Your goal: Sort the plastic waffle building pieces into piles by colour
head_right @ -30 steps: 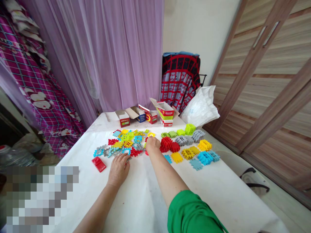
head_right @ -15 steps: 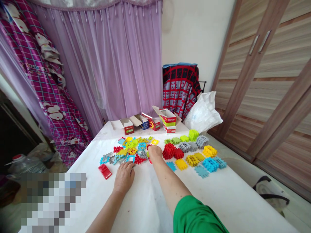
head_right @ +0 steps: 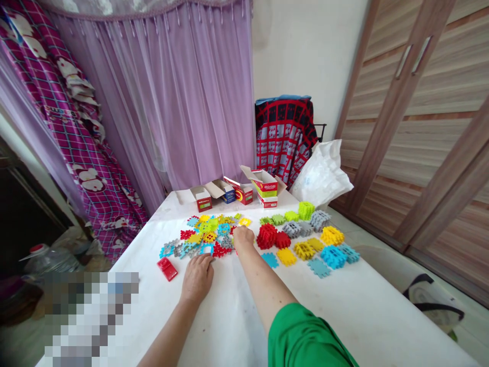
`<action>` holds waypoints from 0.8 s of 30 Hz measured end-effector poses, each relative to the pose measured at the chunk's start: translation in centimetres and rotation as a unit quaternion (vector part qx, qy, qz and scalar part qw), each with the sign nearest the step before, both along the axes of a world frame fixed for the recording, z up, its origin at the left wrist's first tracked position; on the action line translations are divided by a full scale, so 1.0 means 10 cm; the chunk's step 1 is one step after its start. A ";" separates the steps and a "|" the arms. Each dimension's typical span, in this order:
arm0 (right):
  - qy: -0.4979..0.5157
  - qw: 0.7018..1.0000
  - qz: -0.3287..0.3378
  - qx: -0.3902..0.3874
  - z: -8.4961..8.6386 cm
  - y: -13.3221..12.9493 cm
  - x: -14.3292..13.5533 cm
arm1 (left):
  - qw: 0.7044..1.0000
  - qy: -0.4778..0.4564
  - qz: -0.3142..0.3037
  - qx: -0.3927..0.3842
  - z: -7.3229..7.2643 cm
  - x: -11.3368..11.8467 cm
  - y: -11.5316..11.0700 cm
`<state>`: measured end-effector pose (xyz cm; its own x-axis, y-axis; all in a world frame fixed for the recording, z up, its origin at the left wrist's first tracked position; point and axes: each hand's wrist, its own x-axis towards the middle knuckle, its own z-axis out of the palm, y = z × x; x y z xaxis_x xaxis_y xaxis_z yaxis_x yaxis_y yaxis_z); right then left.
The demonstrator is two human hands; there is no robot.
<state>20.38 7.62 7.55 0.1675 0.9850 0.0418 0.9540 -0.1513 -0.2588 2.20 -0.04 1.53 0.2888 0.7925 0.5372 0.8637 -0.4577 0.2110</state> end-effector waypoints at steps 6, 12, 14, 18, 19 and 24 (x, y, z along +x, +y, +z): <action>0.001 1.000 -0.005 0.026 0.05 -0.13 0.02 | 1.000 0.007 -0.002 -0.012 0.04 0.01 -0.01; 0.144 0.980 0.044 0.126 -0.10 -0.51 0.06 | 1.000 -0.006 -0.022 0.004 0.05 0.00 -0.01; 0.314 0.940 0.052 0.120 -0.28 -0.68 0.04 | 0.999 -0.018 -0.025 0.013 0.06 -0.01 -0.03; 0.549 0.829 0.051 0.088 -0.59 -0.96 -0.03 | 0.998 -0.056 -0.025 0.009 0.10 -0.02 -0.11; 0.576 0.811 0.051 0.091 -0.62 -0.99 -0.06 | 0.997 -0.065 -0.031 0.004 0.11 -0.02 -0.14; 0.632 0.769 0.063 0.069 -0.59 -1.03 -0.12 | 0.987 -0.137 -0.054 -0.065 0.07 -0.01 -0.19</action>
<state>19.19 -2.66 1.63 0.0632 0.9976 0.0299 -0.0690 0.0342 -0.9970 2.10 -1.90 2.22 0.2337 0.8328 0.5019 0.7139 -0.4974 0.4929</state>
